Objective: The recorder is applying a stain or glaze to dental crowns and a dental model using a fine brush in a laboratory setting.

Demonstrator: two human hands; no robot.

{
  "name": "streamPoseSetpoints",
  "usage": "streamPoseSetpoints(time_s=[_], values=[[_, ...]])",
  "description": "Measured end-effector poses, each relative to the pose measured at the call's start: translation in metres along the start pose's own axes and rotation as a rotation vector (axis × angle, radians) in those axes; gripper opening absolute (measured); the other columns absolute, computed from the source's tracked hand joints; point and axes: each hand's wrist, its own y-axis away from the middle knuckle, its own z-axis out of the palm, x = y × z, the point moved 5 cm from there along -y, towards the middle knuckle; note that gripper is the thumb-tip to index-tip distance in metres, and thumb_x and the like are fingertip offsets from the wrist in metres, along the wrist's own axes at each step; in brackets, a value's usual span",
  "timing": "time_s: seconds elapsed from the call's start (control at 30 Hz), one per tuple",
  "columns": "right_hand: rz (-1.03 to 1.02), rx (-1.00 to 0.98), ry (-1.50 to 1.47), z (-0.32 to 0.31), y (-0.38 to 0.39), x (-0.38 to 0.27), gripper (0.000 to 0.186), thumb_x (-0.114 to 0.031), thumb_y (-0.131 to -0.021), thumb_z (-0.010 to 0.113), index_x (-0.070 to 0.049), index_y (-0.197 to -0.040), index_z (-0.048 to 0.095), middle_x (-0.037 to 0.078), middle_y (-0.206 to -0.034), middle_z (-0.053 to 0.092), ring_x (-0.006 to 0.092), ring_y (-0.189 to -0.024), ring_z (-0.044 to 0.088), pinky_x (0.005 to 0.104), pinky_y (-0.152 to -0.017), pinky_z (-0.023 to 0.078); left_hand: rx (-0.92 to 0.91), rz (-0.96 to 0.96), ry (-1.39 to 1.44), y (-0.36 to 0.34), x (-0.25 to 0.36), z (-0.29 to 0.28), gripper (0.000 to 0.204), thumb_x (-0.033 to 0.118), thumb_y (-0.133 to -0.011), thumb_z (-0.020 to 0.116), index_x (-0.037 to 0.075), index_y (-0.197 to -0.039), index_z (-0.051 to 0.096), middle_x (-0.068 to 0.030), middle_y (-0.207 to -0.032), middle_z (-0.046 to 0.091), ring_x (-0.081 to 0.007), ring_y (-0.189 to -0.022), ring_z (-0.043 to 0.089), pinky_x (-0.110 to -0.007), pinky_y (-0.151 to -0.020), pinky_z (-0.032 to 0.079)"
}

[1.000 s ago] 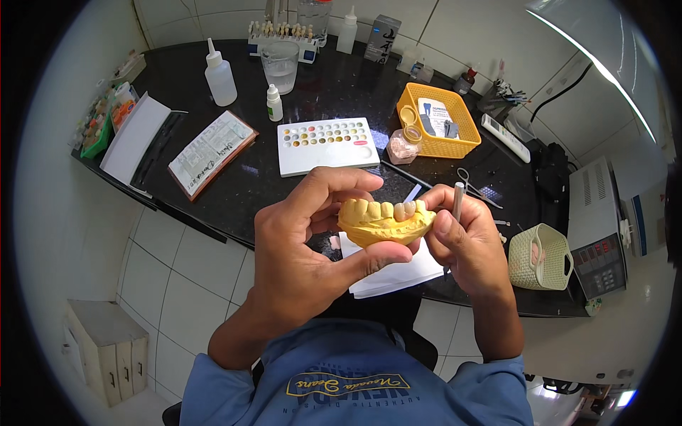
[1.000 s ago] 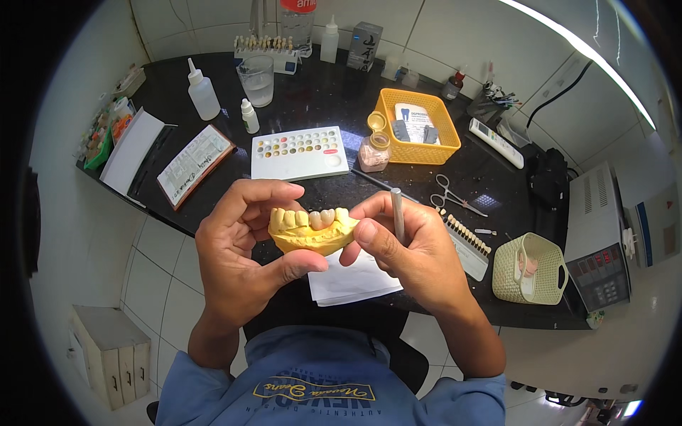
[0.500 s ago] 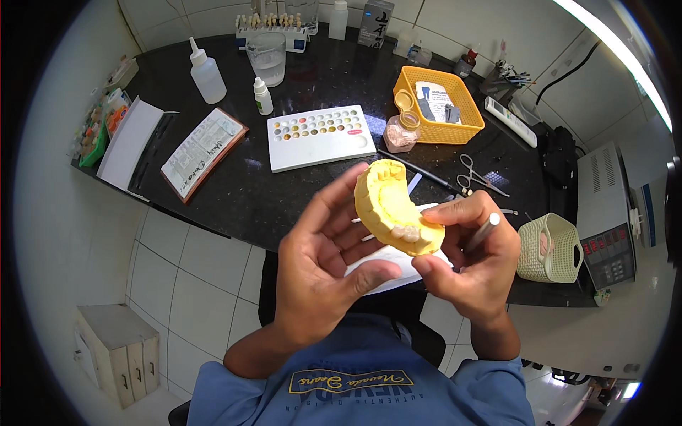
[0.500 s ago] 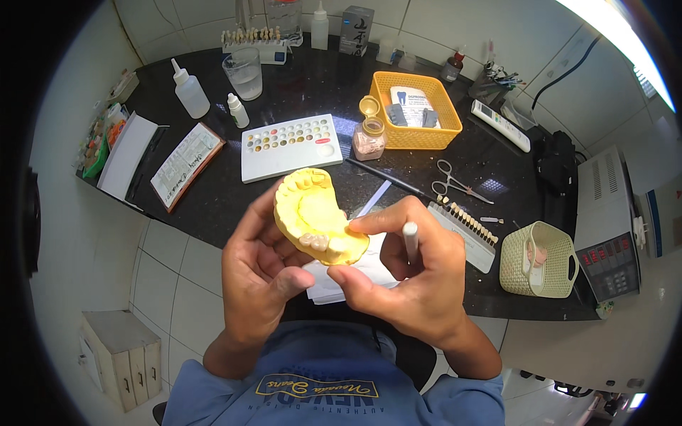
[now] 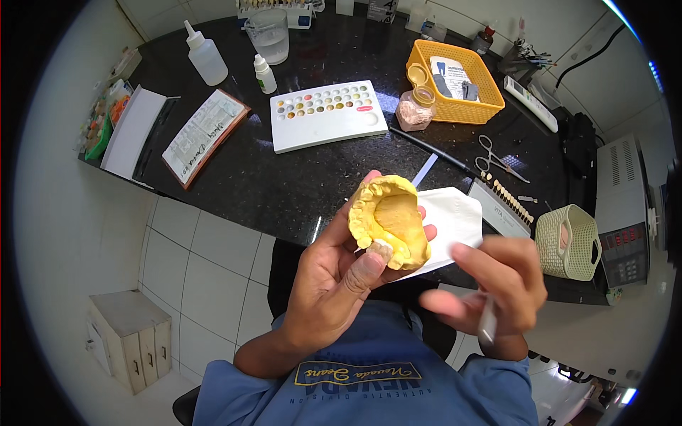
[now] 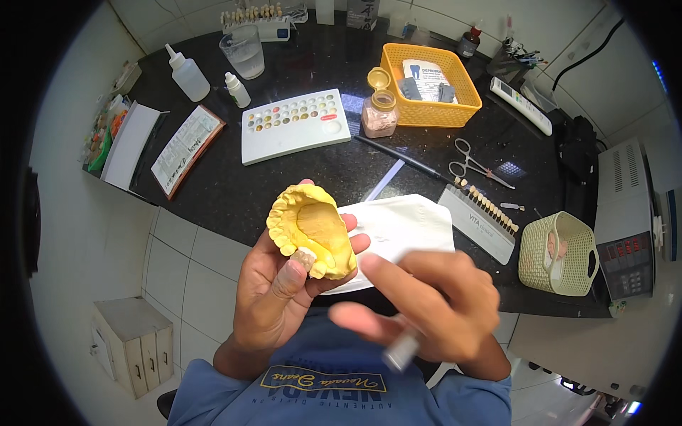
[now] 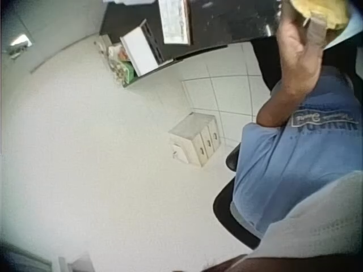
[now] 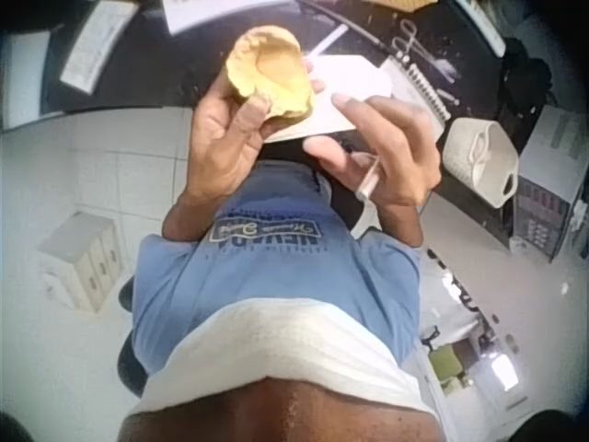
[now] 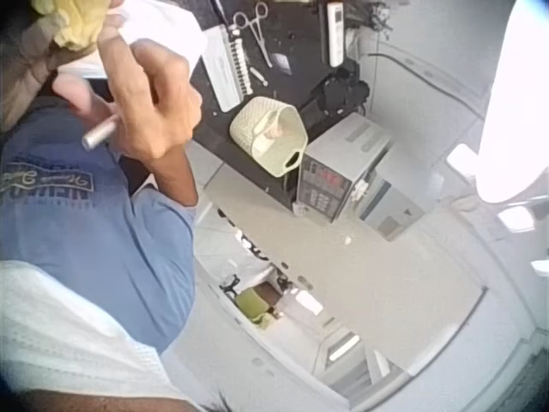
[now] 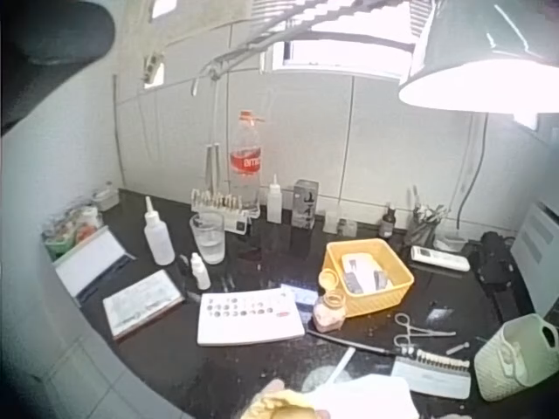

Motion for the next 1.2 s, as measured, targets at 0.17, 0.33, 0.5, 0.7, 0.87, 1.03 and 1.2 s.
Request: streamPoseSetpoints(time_s=[0.17, 0.33, 0.5, 0.7, 0.87, 1.03, 1.2], values=[[0.185, 0.671, -0.374, -0.021, 0.013, 0.015, 0.064, -0.054, -0.097, 0.019, -0.003, -0.089, 0.056, 0.002, -0.062, 0.048, 0.0129, -0.053, 0.044, 0.0207, -0.044, 0.038, -0.06, 0.038, -0.024, -0.002, -0.002, -0.008, 0.052, 0.016, -0.096, 0.046, 0.004, -0.14, 0.022, -0.0321, -0.134, 0.038, -0.0363, -0.113, 0.056, -0.039, -0.089, 0.052], [0.13, 0.337, -0.669, -0.029, 0.028, 0.028, 0.076, -0.065, -0.091, 0.018, 0.002, -0.095, 0.055, 0.012, -0.078, 0.053, 0.0155, -0.046, 0.044, 0.0235, -0.048, 0.047, -0.048, 0.042, -0.053, -0.001, 0.0, -0.014, 0.053, 0.016, -0.094, 0.05, 0.003, -0.138, 0.026, -0.0331, -0.129, 0.043, -0.0369, -0.108, 0.058, -0.04, -0.087, 0.053], [0.068, 0.245, -0.749, -0.003, 0.023, 0.017, 0.033, -0.028, -0.087, 0.064, 0.002, -0.1, 0.056, 0.018, -0.085, 0.058, 0.0229, -0.065, 0.063, 0.0277, -0.057, 0.056, -0.021, 0.023, -0.037, 0.0, -0.005, -0.016, 0.058, 0.014, -0.091, 0.055, 0.0, -0.139, 0.026, -0.0307, -0.124, 0.05, -0.0386, -0.109, 0.057, -0.043, -0.089, 0.052], [0.121, 0.045, -0.657, 0.005, 0.012, 0.007, 0.035, 0.005, -0.066, 0.075, 0.001, -0.098, 0.061, 0.016, -0.087, 0.06, 0.0242, -0.075, 0.066, 0.0287, -0.064, 0.055, -0.014, 0.004, -0.038, 0.0, -0.004, -0.01, 0.062, 0.014, -0.09, 0.056, -0.001, -0.14, 0.023, -0.0303, -0.124, 0.05, -0.039, -0.109, 0.057, -0.045, -0.09, 0.051], [0.207, 0.022, -0.634, 0.009, 0.015, 0.007, 0.038, 0.007, -0.061, 0.073, -0.004, -0.097, 0.068, 0.012, -0.089, 0.061, 0.0211, -0.079, 0.064, 0.028, -0.07, 0.054, 0.006, 0.053, -0.127, 0.004, -0.006, -0.016, 0.059, 0.014, -0.09, 0.057, -0.005, -0.138, 0.027, -0.0277, -0.126, 0.049, -0.0391, -0.116, 0.052, -0.047, -0.094, 0.049], [0.29, -0.024, -0.738, 0.006, 0.012, 0.015, 0.027, 0.001, -0.076, 0.068, 0.0, -0.103, 0.066, 0.014, -0.09, 0.061, 0.0221, -0.081, 0.064, 0.03, -0.074, 0.053, -0.003, -0.059, -0.142, 0.006, 0.0, -0.011, 0.06, 0.017, -0.088, 0.061, -0.009, -0.134, 0.033, -0.0235, -0.126, 0.05, -0.0334, -0.119, 0.05, -0.044, -0.095, 0.048], [0.276, 0.13, -0.839, 0.017, 0.018, 0.016, 0.018, 0.003, -0.075, 0.067, 0.006, -0.091, 0.061, 0.015, -0.082, 0.061, 0.0257, -0.073, 0.065, 0.0321, -0.064, 0.056, -0.131, -0.091, -0.125, 0.011, 0.006, -0.008, 0.055, 0.005, -0.092, 0.055, -0.008, -0.138, 0.028, -0.0222, -0.128, 0.049, -0.0221, -0.118, 0.051, -0.033, -0.098, 0.044]])
